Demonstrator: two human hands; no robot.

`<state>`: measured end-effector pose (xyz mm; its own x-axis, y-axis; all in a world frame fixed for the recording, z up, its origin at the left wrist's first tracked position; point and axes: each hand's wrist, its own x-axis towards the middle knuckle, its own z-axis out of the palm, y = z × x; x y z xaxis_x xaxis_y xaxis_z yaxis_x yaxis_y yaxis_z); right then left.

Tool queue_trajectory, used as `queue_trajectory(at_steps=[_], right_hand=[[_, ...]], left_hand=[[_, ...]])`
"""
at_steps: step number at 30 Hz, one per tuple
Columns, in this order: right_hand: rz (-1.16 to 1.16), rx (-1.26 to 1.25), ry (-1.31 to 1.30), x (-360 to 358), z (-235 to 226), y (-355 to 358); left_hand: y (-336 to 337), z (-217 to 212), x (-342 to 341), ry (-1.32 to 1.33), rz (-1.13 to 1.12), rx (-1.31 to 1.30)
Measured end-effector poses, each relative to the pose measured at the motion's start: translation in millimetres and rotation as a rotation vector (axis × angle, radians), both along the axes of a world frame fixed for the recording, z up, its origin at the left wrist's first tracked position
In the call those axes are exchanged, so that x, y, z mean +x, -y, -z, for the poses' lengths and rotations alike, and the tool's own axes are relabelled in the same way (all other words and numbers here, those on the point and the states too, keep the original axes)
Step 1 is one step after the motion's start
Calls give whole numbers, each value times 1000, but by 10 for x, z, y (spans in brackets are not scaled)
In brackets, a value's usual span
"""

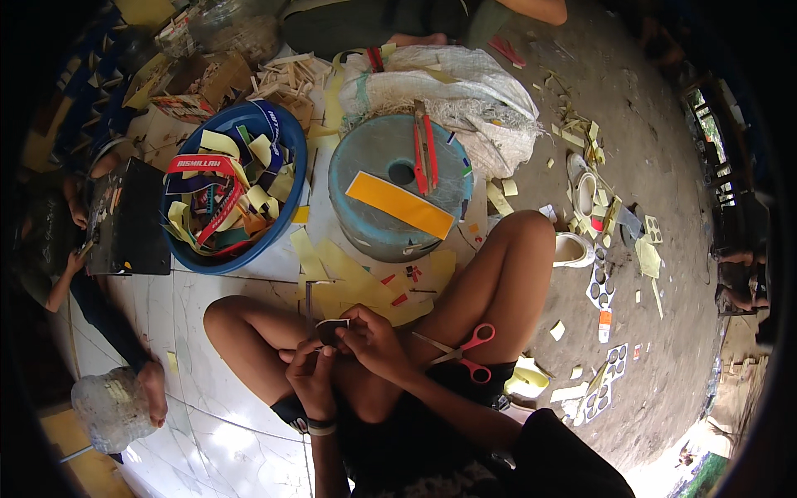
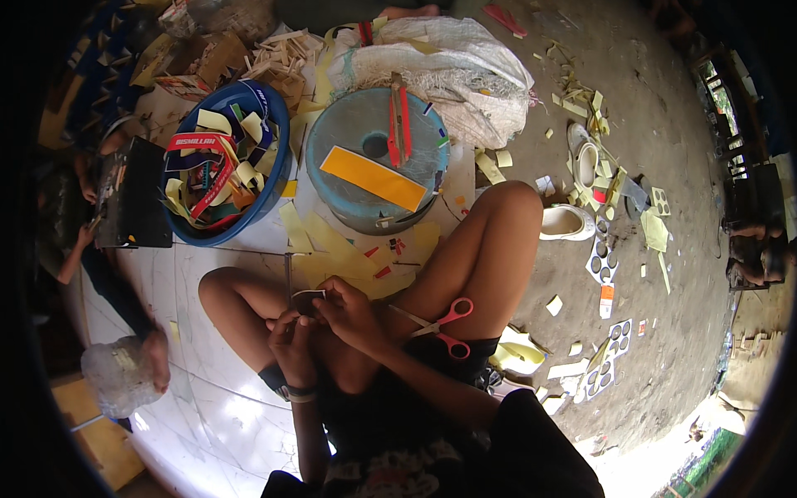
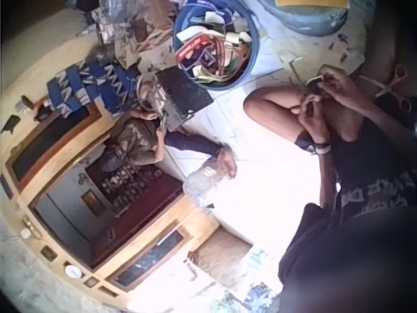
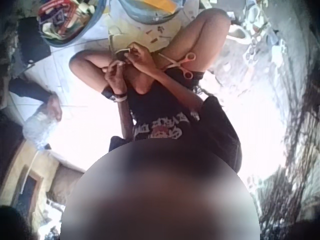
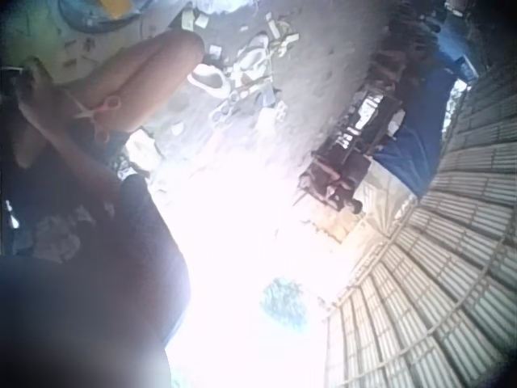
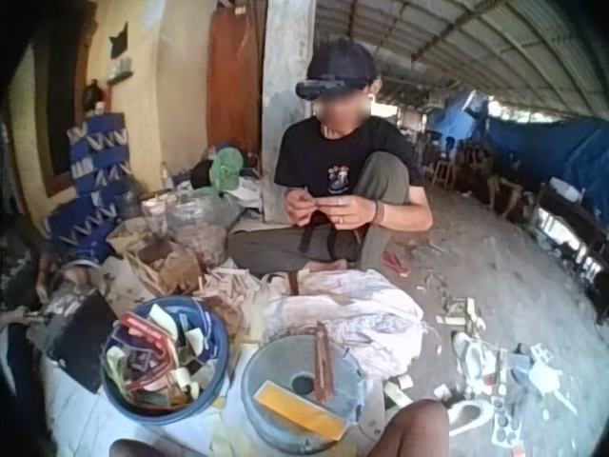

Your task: The person sits on the floor and uses pink scissors to cut strips of paper into smaller pieces. They handle the paper with both hands, cutting and occasionally folding the pieces while others work nearby.

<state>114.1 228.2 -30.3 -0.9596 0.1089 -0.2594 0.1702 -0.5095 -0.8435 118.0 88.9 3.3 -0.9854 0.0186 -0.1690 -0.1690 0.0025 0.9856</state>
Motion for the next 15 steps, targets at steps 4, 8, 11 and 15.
queue_trajectory(at_steps=[4,8,11,15], right_hand=[[-69,25,9,17,-72,35],[-88,161,-50,74,-115,55],[-50,467,-148,107,-142,53],[-17,483,-224,104,-202,32]], left_hand=[[109,29,-2,13,-39,-48],[237,2,-23,57,-64,-103],[337,-79,2,45,0,-110],[374,-137,-13,50,26,-235]])
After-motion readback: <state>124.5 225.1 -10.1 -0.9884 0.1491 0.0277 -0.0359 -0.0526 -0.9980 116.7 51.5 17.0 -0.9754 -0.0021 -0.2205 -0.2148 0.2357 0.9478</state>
